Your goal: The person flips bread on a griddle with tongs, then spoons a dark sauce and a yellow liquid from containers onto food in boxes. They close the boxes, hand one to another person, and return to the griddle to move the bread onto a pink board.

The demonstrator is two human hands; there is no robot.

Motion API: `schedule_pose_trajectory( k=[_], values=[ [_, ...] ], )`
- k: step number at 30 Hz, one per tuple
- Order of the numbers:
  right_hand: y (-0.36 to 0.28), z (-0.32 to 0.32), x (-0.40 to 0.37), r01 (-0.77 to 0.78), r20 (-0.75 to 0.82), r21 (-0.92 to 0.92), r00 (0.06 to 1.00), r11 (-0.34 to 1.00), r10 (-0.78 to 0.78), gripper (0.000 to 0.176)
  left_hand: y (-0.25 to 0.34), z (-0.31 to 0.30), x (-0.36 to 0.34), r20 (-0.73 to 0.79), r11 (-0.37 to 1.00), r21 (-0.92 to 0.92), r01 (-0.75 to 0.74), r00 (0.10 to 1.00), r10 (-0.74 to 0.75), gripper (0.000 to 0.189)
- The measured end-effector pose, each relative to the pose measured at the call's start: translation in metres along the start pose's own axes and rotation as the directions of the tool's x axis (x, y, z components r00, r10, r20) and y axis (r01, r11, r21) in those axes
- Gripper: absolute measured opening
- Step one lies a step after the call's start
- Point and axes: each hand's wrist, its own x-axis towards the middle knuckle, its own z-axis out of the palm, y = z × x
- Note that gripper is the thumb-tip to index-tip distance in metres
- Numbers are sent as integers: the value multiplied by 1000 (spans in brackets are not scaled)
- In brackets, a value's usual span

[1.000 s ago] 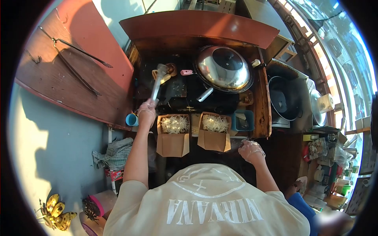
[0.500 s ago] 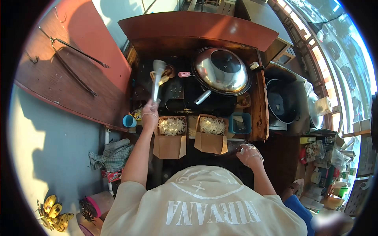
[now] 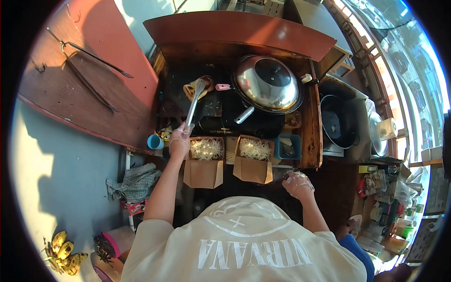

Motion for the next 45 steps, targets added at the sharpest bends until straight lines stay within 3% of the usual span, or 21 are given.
schedule_pose_trajectory(
  k=[2, 4, 5, 6, 8, 10, 12, 14, 16, 18, 24, 25, 27, 30, 32, 33, 36, 38, 40, 43, 45],
  values=[
    [8, 11, 9, 44, -43, -22, 998, 999, -45, 57, 45, -15, -6, -90, 996, -51, 68, 993, -73, 33],
    [6, 17, 14, 84, -83, -30, 993, 996, -86, 59, 51, -21, -2, -2, 984, 72, 166, 986, -166, 33],
    [6, 19, 16, 49, -55, -15, 997, 999, -50, 60, 26, -9, 3, 11, 1000, -14, -4, 1000, 4, 32],
    [7, 18, 18, 14, -30, -8, 999, 1000, -14, 62, 26, -5, 5, 9, 1000, -18, 1, 1000, -1, 32],
    [7, 16, 21, 10, -37, -9, 999, 1000, -10, 62, 28, 2, 13, -206, 986, -167, 20, 977, -55, 33],
    [14, 34, 27, -1, -31, 1, 1000, 1000, 1, 63, 40, -8, 16, -157, 999, -27, -33, 987, 28, 35],
    [29, 55, 43, 118, -117, -174, 983, 978, -140, 39, 45, -6, 25, -148, 1000, 11, -5, 989, 7, 36],
    [35, 64, 54, 105, -110, -201, 985, 974, -129, 36, 43, 1, 38, -192, 995, -86, 50, 979, -66, 35],
    [42, 71, 55, 92, -93, -235, 989, 968, -117, 34, 36, 3, 43, -94, 999, 32, 23, 995, -20, 34],
    [47, 73, 57, 203, -133, -141, 966, 969, -222, 61, 47, -2, 41, -98, 999, 22, 38, 995, -35, 34],
    [45, 76, 54, 143, -101, -152, 982, 978, -159, 60, 45, 1, 40, -179, 988, -137, 77, 979, -101, 32],
    [34, 65, 38, 141, -96, -148, 983, 979, -156, 60, 33, 3, 41, -118, 997, -65, 34, 992, -42, 32],
    [7, 26, 7, 230, -8, -324, 969, 918, -246, 33, 31, 1, 37, -64, 1000, 0, -10, 998, 10, 32],
    [24, 60, 41, 76, -115, -162, 989, 984, -95, 36, 43, -5, 30, -84, 998, 1, 62, 995, -62, 33],
    [28, 61, 43, 94, -87, -184, 990, 978, -111, 38, 30, 0, 30, -40, 999, -10, 47, 998, -47, 33],
    [22, 55, 39, 111, -63, -194, 990, 975, -125, 41, 32, 3, 28, -52, 982, -172, 73, 995, -83, 34],
    [3, 34, 23, 15, -60, -104, 998, 994, -22, 44, 24, 5, 29, 30, 995, -94, 40, 999, -37, 34],
    [-1, 27, 20, 26, -84, -103, 996, 994, -35, 45, 35, -5, 28, -50, 993, -90, 70, 996, -75, 35],
    [-1, 33, 20, 31, -97, -91, 994, 995, -40, 46, 41, -14, 29, 201, 997, 48, 67, 977, -75, 35],
    [1, 30, 26, 86, -39, -165, 995, 983, -94, 52, 37, -36, 22, 65, 990, -104, 96, 994, -90, 38],
    [-10, 16, 8, 2, -84, -39, 996, 999, -5, 55, 6, -55, 19, -55, 979, -188, 75, 995, -86, 37]
  ],
)
